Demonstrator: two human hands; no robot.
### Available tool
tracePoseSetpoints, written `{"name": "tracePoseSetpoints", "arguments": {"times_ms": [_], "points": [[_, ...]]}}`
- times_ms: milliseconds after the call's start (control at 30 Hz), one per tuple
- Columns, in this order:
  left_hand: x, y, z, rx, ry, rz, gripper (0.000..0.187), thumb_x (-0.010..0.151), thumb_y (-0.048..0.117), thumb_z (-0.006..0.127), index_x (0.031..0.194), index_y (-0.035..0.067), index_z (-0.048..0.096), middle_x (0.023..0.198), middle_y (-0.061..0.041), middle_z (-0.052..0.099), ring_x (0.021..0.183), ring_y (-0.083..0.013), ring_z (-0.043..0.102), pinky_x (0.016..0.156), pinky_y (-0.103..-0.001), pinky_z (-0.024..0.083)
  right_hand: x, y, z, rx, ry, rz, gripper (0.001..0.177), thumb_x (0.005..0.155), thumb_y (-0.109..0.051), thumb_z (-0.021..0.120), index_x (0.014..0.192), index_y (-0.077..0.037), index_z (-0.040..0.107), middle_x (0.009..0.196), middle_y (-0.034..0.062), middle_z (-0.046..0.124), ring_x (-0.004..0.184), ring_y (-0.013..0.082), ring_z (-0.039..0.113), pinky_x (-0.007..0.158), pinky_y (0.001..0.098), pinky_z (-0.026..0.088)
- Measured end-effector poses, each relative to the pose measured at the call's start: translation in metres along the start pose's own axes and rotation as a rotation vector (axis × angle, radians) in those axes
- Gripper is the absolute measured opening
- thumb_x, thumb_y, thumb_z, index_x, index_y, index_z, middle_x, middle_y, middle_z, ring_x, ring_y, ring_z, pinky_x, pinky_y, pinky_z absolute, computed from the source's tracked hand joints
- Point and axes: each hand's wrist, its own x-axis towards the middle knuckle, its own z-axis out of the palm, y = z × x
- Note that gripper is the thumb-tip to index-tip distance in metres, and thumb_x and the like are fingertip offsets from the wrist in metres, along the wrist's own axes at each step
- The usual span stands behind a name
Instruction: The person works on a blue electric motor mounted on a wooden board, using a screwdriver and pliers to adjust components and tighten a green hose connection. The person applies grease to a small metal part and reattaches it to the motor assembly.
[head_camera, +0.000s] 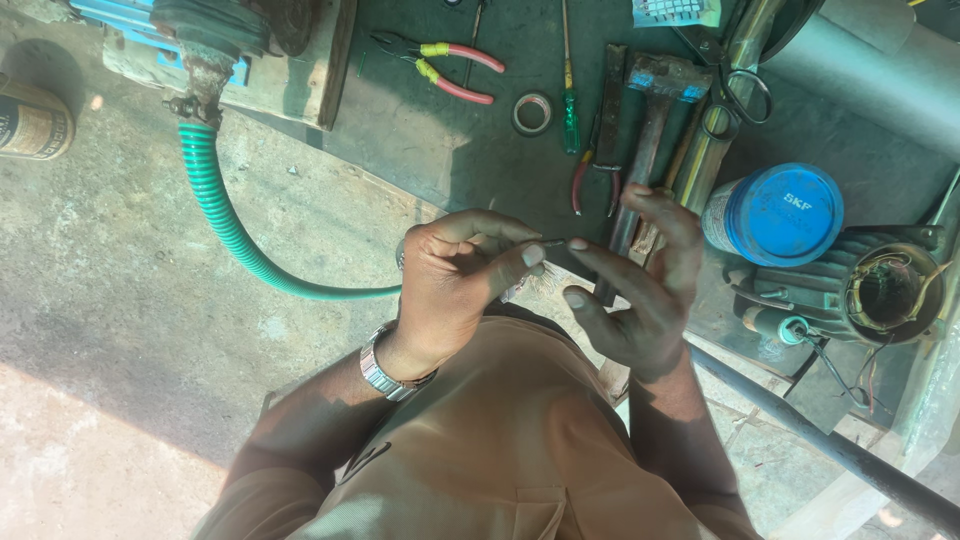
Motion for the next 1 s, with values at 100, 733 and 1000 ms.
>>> {"name": "tracePoseSetpoints", "arguments": {"times_ms": [100,733,1000], "points": [[0.0,-0.001,0.0,0.027,0.005,0.0,0.012,0.095,-0.007,0.074,0.107,-0.005,0.073,0.092,-0.008,0.076,0.083,-0.0082,0.07,0.07,-0.021,0.054,0.001,0.001,-0.004,-0.014,0.032,-0.012,0.039,0.092,-0.04,0.08,0.115,-0.008,0.077,0.146,0.0145,0.046,0.14,0.0331,0.049,0.115,0.0456,0.05],[0.008,0.008,-0.026,0.116,-0.025,0.134,0.018,0.092,-0.01,0.074,0.107,-0.001,0.071,0.103,-0.007,0.074,0.097,-0.0093,0.071,0.087,-0.025,0.056,0.018,-0.002,0.024,0.046,0.067,0.018,0.032,0.092,-0.034,0.079,0.107,-0.006,0.076,0.138,0.0162,0.054,0.13,0.0312,0.054,0.107,0.0463,0.048],[0.016,0.024,-0.04,0.225,-0.051,0.154,0.018,0.09,-0.01,0.077,0.105,0.0,0.073,0.103,-0.008,0.074,0.093,-0.0098,0.068,0.084,-0.026,0.053,0.031,-0.005,0.038,0.046,0.105,0.031,0.029,0.093,-0.03,0.08,0.107,-0.006,0.079,0.141,0.0136,0.055,0.128,0.0304,0.052,0.105,0.0433,0.052]]}}
